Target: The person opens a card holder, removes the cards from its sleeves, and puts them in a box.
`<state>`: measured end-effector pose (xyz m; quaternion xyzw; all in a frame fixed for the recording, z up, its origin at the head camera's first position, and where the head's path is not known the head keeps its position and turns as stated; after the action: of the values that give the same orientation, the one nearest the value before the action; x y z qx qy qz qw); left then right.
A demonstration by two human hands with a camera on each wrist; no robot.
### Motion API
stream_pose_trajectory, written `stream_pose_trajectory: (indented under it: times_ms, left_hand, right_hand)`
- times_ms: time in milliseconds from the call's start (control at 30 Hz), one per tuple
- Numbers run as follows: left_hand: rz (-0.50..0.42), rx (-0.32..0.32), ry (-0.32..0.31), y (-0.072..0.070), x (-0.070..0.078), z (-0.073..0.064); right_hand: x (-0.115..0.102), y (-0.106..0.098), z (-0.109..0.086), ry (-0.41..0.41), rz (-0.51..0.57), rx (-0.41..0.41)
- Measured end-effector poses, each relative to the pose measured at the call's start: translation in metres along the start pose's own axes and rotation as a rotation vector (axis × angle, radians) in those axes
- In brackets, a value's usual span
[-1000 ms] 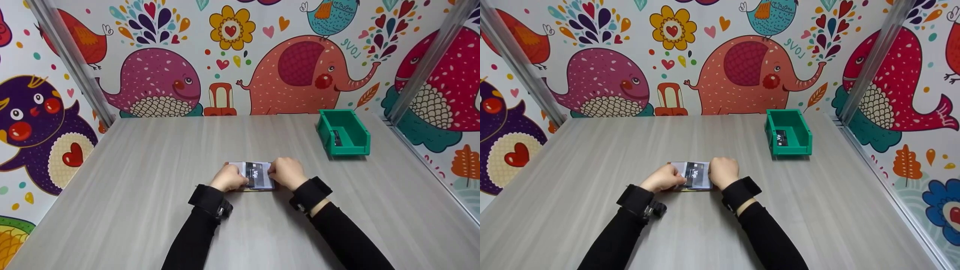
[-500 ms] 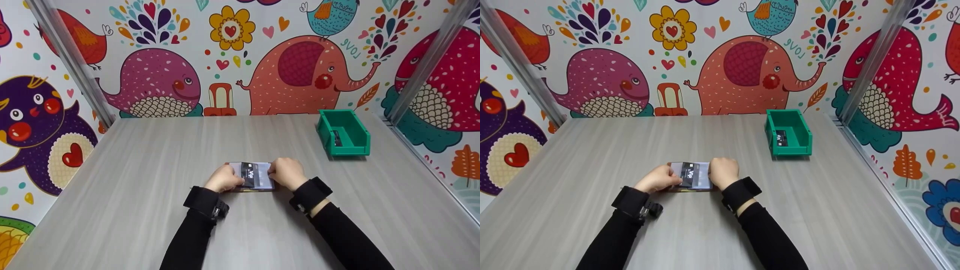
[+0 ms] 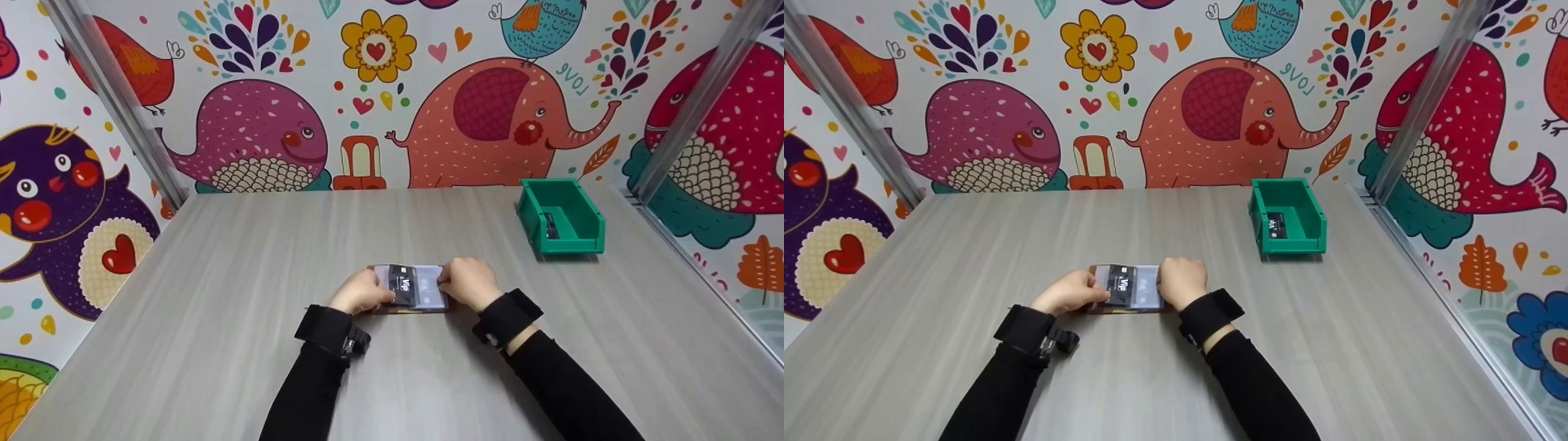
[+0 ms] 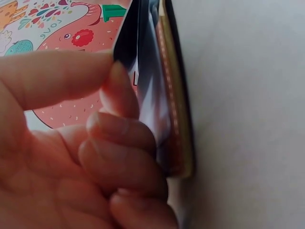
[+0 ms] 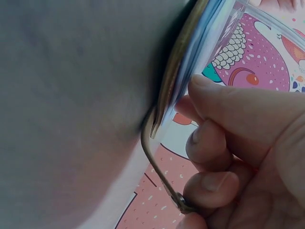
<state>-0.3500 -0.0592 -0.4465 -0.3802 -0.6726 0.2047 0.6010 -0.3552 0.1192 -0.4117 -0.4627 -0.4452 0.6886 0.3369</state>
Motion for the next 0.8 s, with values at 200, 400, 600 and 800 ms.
stream_pose_trajectory:
  times_ms: [200, 400, 600, 800]
  left_hand:
    - [-0.012, 0.006, 0.018, -0.003, 0.0, -0.001]
    - [-0.032, 0.011, 0.014, -0.006, 0.001, -0.002]
    - [-0.042, 0.022, 0.007, -0.01, 0.0, -0.004]
    - [-0.084, 0.021, 0.005, -0.013, 0.0, -0.004]
  right_hand:
    - [0.0, 0.0, -0.001, -0.007, 0.001, 0.005]
    - [-0.001, 0.0, -0.001, -0.013, 0.008, 0.007]
    - [0.0, 0.0, -0.001, -0.014, 0.014, 0.009]
    - [0.0, 0.0, -0.001, -0.007, 0.018, 0.005]
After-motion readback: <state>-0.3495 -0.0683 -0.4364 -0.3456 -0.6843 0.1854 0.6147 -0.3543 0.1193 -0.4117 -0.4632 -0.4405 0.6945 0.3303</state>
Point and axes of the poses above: each hand's wrist, its own z-axis towards the middle knuckle, its own y-axis out of the palm, x = y × z, the point moved 9 cm from there along z, towards the middle knuckle, and after that the axes turned 5 degrees about z, right-handed, at the moved point
